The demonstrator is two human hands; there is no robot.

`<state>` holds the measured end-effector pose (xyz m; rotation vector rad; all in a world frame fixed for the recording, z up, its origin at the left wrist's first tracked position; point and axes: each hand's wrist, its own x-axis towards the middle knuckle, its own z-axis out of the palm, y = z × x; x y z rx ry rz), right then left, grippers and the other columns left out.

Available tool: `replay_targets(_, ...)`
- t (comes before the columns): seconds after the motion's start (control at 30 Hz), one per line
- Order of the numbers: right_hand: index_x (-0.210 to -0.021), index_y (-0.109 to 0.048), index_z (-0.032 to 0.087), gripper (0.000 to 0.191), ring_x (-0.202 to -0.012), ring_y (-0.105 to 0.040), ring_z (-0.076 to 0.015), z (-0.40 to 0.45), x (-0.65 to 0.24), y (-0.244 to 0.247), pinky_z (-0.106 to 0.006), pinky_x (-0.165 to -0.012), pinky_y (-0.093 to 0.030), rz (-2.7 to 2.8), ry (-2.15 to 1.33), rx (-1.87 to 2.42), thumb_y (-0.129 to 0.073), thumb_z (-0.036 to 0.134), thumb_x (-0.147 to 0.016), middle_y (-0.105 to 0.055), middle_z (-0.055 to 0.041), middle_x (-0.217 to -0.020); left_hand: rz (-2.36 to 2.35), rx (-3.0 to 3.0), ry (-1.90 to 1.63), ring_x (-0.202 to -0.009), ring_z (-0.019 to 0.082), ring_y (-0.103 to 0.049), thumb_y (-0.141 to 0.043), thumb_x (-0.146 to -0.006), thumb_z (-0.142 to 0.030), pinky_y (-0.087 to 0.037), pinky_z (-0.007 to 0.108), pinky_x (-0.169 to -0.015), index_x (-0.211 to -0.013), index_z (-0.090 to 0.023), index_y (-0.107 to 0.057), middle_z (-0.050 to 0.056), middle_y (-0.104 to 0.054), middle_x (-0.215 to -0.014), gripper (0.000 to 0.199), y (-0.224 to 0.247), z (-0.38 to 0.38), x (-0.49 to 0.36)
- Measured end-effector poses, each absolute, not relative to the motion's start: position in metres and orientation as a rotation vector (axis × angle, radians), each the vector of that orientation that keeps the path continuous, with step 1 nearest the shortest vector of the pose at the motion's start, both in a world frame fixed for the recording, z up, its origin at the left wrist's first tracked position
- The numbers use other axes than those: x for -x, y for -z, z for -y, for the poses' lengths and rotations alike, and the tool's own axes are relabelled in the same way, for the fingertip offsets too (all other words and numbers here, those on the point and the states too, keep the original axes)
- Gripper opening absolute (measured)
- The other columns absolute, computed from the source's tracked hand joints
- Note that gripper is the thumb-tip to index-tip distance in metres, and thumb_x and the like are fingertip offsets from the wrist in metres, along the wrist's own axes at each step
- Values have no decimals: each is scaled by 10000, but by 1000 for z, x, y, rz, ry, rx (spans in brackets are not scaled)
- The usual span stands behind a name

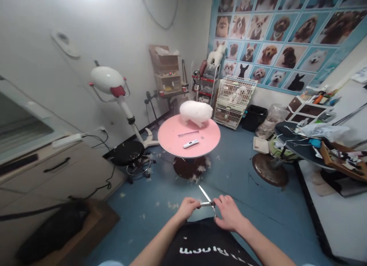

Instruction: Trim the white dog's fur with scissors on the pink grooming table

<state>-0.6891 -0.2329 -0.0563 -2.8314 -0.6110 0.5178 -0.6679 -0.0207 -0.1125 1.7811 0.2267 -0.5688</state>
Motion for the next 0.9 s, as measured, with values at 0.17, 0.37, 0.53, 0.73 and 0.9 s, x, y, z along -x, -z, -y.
replay_targets(0.17, -1176, -598, 169, 501, -1026, -517, -301, 278, 757, 56, -406, -962, -337, 675, -583, 2844, -581, 369, -717, -581, -137, -1091, -285, -1788, 549, -549, 117, -345, -540, -562, -419, -236, 276, -572, -516, -139, -642, -35, -380, -450, 303, 131, 70, 748)
replay_targets(0.37, -1131, -612, 179, 478, -1014, -521, -297, 323, 844, 55, -396, -947, -345, 699, -665, 2828, -598, 366, -691, -584, -129, -1084, -336, -1778, 500, -578, 120, -337, -533, -627, -432, -241, 266, -583, -523, -162, -567, -39, -373, -510, 291, 130, 113, 839)
replay_targets(0.53, -1103, -617, 178, 475, -998, -532, -299, 329, 890, 49, -401, -936, -347, 798, -658, 2842, -609, 389, -676, -593, -132, -1073, -105, -1795, 684, -580, 110, -306, -561, -624, -566, -221, 267, -588, -576, -162, -560, -56, -346, -530, 407, 120, 107, 894)
replay_targets(0.73, -1108, -618, 166, 466, -993, -545, -301, 307, 944, 45, -396, -915, -356, 820, -618, 2884, -595, 378, -694, -602, -146, -1068, -108, -1770, 604, -548, 129, -389, -509, -616, -444, -287, 267, -586, -520, -161, -596, -20, -445, -479, 311, 131, 102, 947)
replay_targets(0.9, -1132, -616, 151, 489, -1022, -553, -315, 280, 989, 52, -395, -921, -360, 668, -661, 2897, -594, 368, -694, -601, -160, -1093, -393, -1830, 150, -706, 210, -577, -474, -647, -456, -426, 296, -694, -580, -172, -650, 48, -639, -619, 341, 141, 62, 989)
